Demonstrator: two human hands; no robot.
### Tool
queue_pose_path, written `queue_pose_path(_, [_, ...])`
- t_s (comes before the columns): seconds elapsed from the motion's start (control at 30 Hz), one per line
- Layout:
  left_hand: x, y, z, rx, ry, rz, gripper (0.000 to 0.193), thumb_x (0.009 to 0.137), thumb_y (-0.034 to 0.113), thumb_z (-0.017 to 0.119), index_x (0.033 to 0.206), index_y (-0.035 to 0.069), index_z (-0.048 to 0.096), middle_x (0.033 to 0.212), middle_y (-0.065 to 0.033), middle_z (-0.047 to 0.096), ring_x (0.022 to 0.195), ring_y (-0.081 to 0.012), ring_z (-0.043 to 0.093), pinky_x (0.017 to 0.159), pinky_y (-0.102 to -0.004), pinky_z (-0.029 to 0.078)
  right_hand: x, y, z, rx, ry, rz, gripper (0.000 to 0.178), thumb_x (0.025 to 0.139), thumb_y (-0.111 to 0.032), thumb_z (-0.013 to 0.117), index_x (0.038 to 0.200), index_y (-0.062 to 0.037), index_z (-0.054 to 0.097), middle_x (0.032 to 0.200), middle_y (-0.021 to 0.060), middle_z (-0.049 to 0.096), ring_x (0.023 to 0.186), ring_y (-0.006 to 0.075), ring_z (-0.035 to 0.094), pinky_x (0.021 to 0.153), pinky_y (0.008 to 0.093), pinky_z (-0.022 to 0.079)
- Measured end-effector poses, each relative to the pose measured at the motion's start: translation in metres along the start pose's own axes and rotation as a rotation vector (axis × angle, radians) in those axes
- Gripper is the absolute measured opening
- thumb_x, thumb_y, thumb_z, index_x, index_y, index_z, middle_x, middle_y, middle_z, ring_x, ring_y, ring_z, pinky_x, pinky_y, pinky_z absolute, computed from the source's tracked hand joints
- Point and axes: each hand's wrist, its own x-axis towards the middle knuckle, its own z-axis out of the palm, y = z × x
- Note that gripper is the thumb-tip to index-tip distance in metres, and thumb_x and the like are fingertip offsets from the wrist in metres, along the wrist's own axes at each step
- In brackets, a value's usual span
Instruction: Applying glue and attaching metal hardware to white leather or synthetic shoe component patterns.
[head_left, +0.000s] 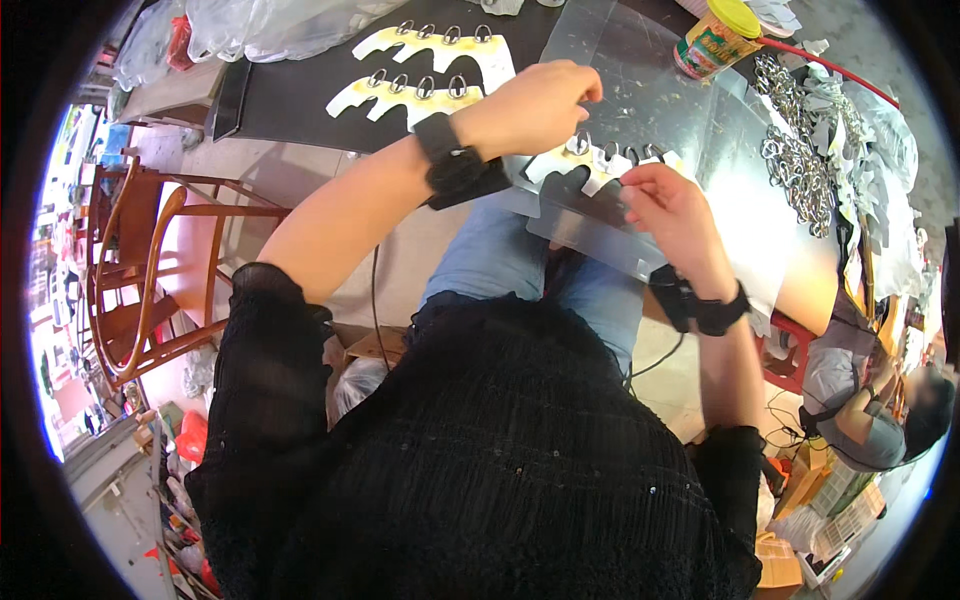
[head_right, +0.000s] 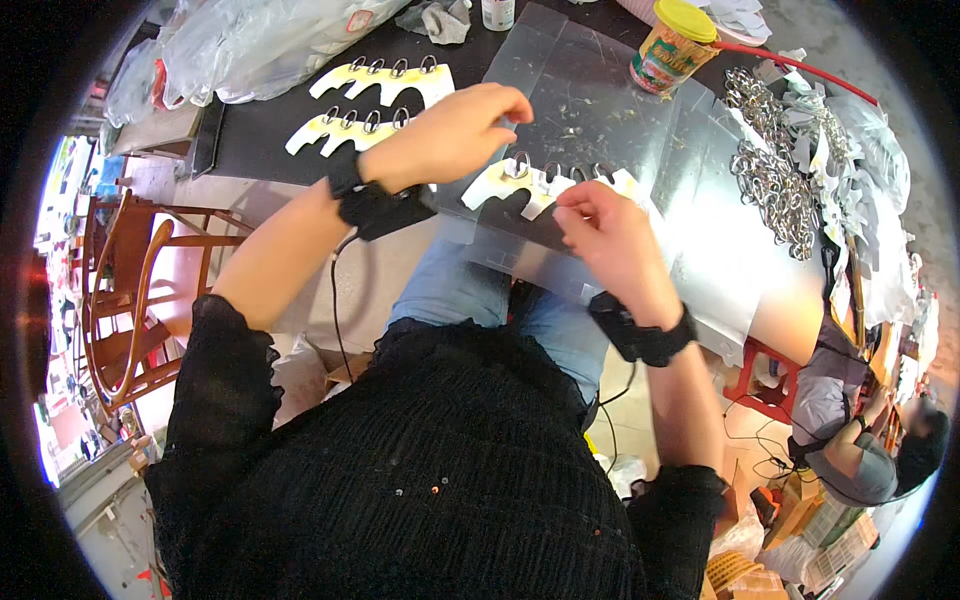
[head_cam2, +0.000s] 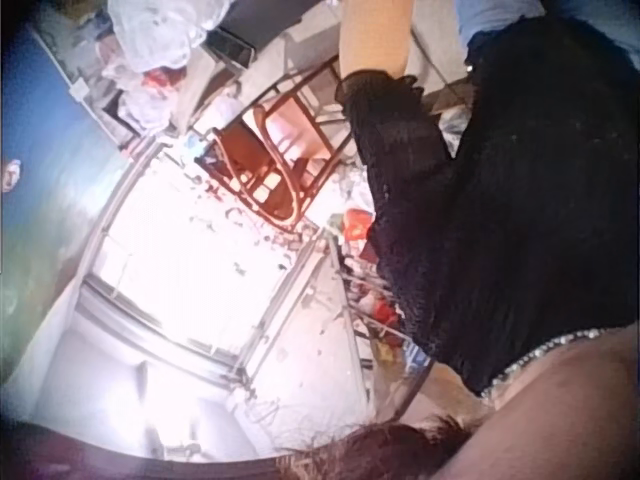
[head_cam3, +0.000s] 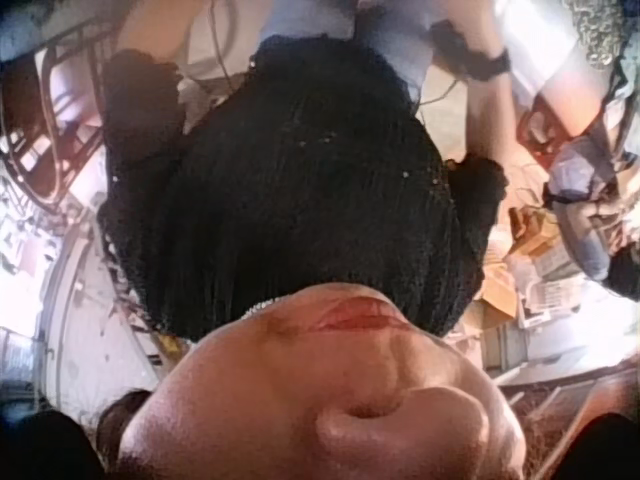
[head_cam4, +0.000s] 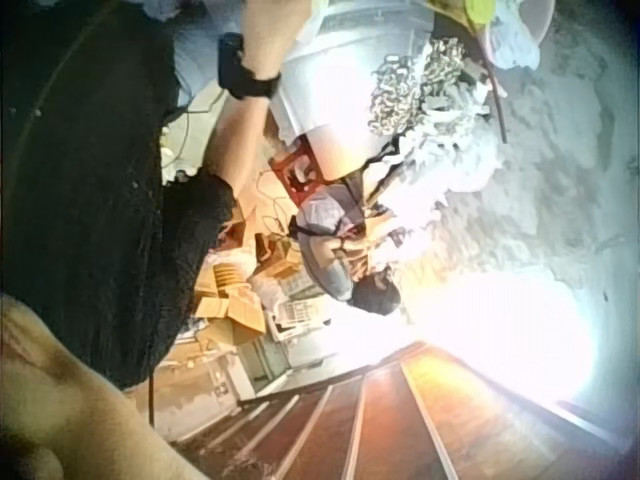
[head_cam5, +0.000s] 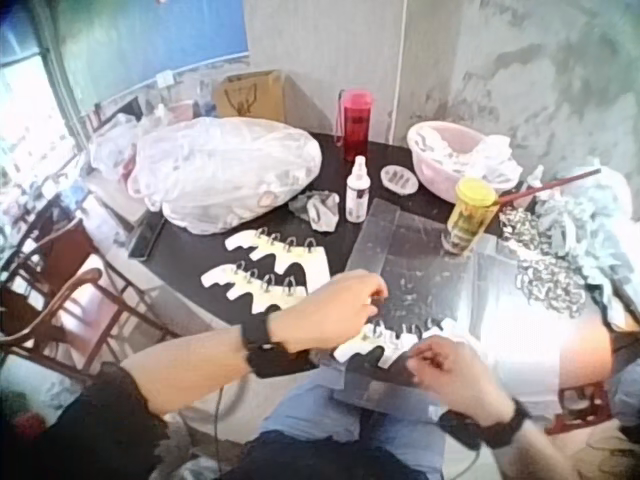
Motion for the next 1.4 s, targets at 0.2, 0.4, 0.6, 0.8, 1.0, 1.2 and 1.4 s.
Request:
queue_pose_path(0.2, [0.019,-0.01,0.018,0.032,-0.269,0.092,0.021,0.071,0.007,0.054,0.092,0.002,0.055,0.087,-0.0127,0.059,0.085,-0.0273,0.056,0.073,-0.0352,0.044,0.003,0.004,0.033,0.348,0.056,0.161,0.019,0.083,-0.014,0.055,0.094,0.0011,0.055,0.076,0.0047,0.057,0.06,0.0092,0.055,0.053,0.0221,0.046])
queue_pose_path(0.4, [-0.002,0.005,0.033,-0.033,-0.264,-0.05,0.012,0.07,0.006,0.053,0.081,0.001,0.057,0.072,-0.0143,0.059,0.07,-0.0286,0.058,0.062,-0.0355,0.044,-0.001,0.011,0.025,0.318,0.183,0.132,0.018,0.082,-0.014,0.056,0.093,0.0007,0.055,0.076,0.0044,0.056,0.063,0.0098,0.056,0.051,0.0221,0.047])
queue_pose_path(0.6, [-0.023,0.035,0.059,-0.278,0.076,-0.22,0.01,0.076,0.004,0.054,0.084,-0.001,0.056,0.073,-0.0111,0.06,0.066,-0.0176,0.061,0.059,-0.028,0.047,-0.024,0.016,0.022,0.104,0.234,0.093,0.019,0.08,-0.018,0.061,0.084,0.0001,0.056,0.068,0.0014,0.054,0.057,0.0059,0.047,0.05,0.0207,0.039])
queue_pose_path(0.8, [-0.025,0.062,0.081,-0.951,0.319,-0.468,0.006,0.082,0.0,0.052,0.087,-0.001,0.055,0.082,-0.0065,0.057,0.075,-0.0136,0.059,0.065,-0.0263,0.05,-0.028,0.029,0.024,0.038,0.529,-0.102,0.028,0.074,-0.018,0.069,0.084,0.0015,0.051,0.082,0.0067,0.052,0.058,0.0097,0.048,0.053,0.0229,0.041])
queue_pose_path(1.0, [-0.029,0.067,0.113,-1.021,0.5,-0.38,0.012,0.083,-0.002,0.052,0.094,0.0,0.048,0.085,-0.0055,0.054,0.078,-0.0121,0.057,0.07,-0.0252,0.051,-0.026,0.003,-0.003,-0.015,0.43,-0.089,0.023,0.072,-0.004,0.067,0.088,-0.0014,0.051,0.086,0.006,0.05,0.065,0.0108,0.048,0.06,0.0249,0.043])
queue_pose_path(1.2, [-0.029,0.078,0.116,-0.485,0.185,-0.205,0.018,0.074,-0.002,0.059,0.089,0.001,0.051,0.078,-0.0078,0.05,0.071,-0.0146,0.057,0.064,-0.0281,0.048,-0.027,0.035,-0.051,-0.277,0.208,-0.253,0.03,0.064,0.003,0.065,0.09,-0.004,0.052,0.088,0.0042,0.051,0.069,0.0147,0.048,0.065,0.026,0.043])
queue_pose_path(1.4, [-0.006,0.085,0.118,-0.16,0.257,0.128,0.019,0.066,0.004,0.064,0.082,0.002,0.053,0.084,-0.0098,0.047,0.081,-0.0272,0.048,0.07,-0.0354,0.042,-0.031,0.057,-0.072,-0.449,0.237,-0.433,0.02,0.067,0.0,0.061,0.085,-0.0031,0.053,0.089,0.0067,0.054,0.081,0.0239,0.052,0.072,0.0308,0.043])
